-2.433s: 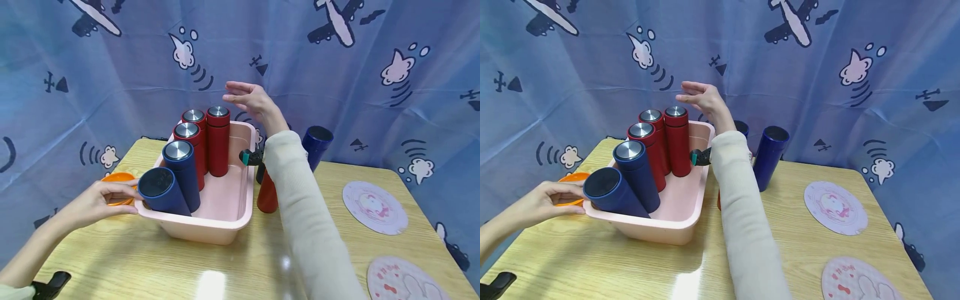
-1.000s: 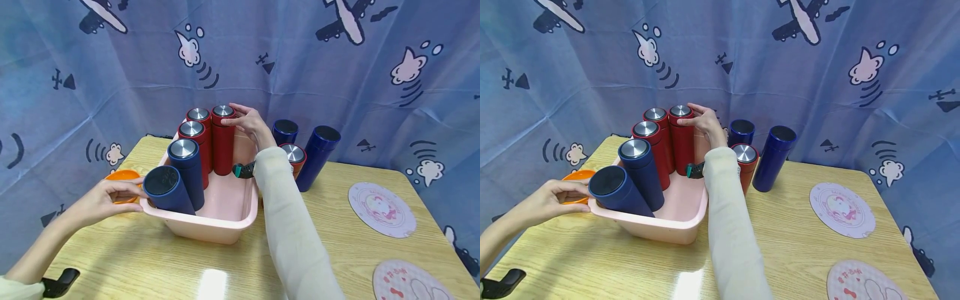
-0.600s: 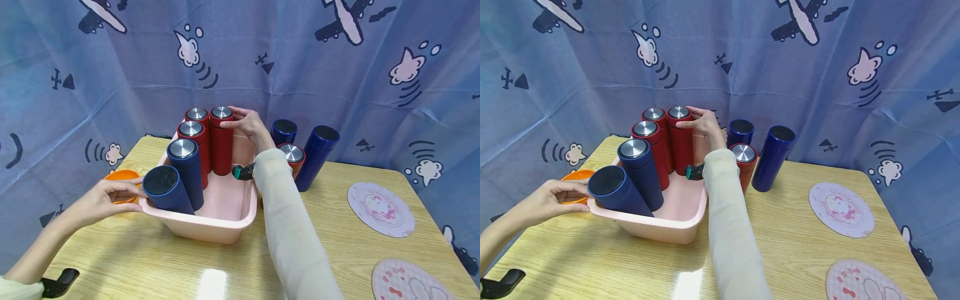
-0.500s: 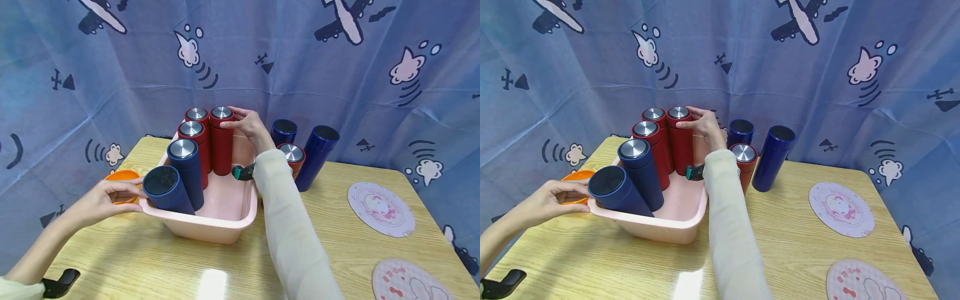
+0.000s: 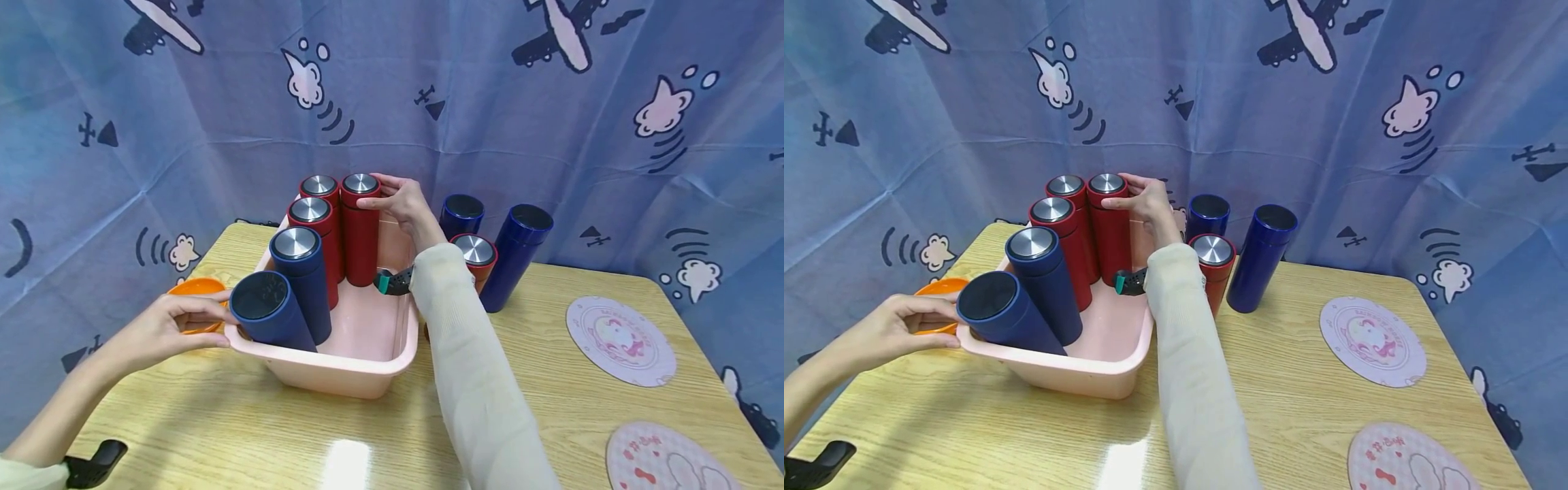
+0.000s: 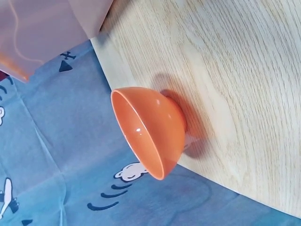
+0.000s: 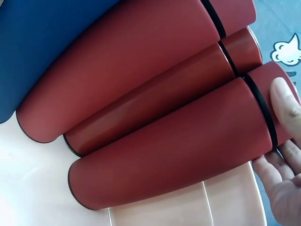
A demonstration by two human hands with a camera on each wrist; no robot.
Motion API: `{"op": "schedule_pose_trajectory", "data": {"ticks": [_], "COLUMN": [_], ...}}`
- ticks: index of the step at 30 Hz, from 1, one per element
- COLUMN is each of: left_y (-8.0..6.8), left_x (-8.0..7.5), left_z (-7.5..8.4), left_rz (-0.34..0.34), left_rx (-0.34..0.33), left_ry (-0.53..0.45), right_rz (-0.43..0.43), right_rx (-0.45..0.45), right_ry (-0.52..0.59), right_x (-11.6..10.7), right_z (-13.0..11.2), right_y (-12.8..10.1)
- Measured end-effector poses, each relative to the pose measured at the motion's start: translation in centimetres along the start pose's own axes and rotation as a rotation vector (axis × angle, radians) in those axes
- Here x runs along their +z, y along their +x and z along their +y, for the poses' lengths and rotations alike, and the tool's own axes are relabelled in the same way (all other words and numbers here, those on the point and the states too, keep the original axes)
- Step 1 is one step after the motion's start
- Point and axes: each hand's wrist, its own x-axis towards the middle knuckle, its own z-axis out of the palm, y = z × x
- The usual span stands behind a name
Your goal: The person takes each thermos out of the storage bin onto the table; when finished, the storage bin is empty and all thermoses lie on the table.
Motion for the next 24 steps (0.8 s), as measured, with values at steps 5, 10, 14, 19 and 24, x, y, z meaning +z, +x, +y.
{"op": "schedule_pose_trajectory", "data": {"ticks": [5, 10, 14, 19, 24], "left_y": [0.1, 0.0, 0.0, 0.0, -0.1], "left_x": [0.1, 0.1, 0.0, 0.0, -0.1], "left_z": [-0.1, -0.1, -0.2, -0.2, -0.2], "left_rz": [-0.008, -0.007, -0.008, -0.007, -0.002], "left_rx": [0.036, 0.046, 0.032, 0.021, 0.011], "left_ry": [-0.019, -0.030, -0.024, -0.011, 0.010], "right_rz": [0.024, 0.043, 0.053, 0.068, 0.076], "right_rx": [0.003, 0.003, 0.006, 0.002, 0.003], "right_ry": [-0.016, -0.013, -0.023, -0.024, -0.007], "right_x": [0.2, 0.3, 0.3, 0.4, 0.6], "right_z": [-0.3, -0.5, -0.6, -0.8, -1.2], "right_y": [-0.4, -0.6, -0.6, -0.8, -1.2]}}
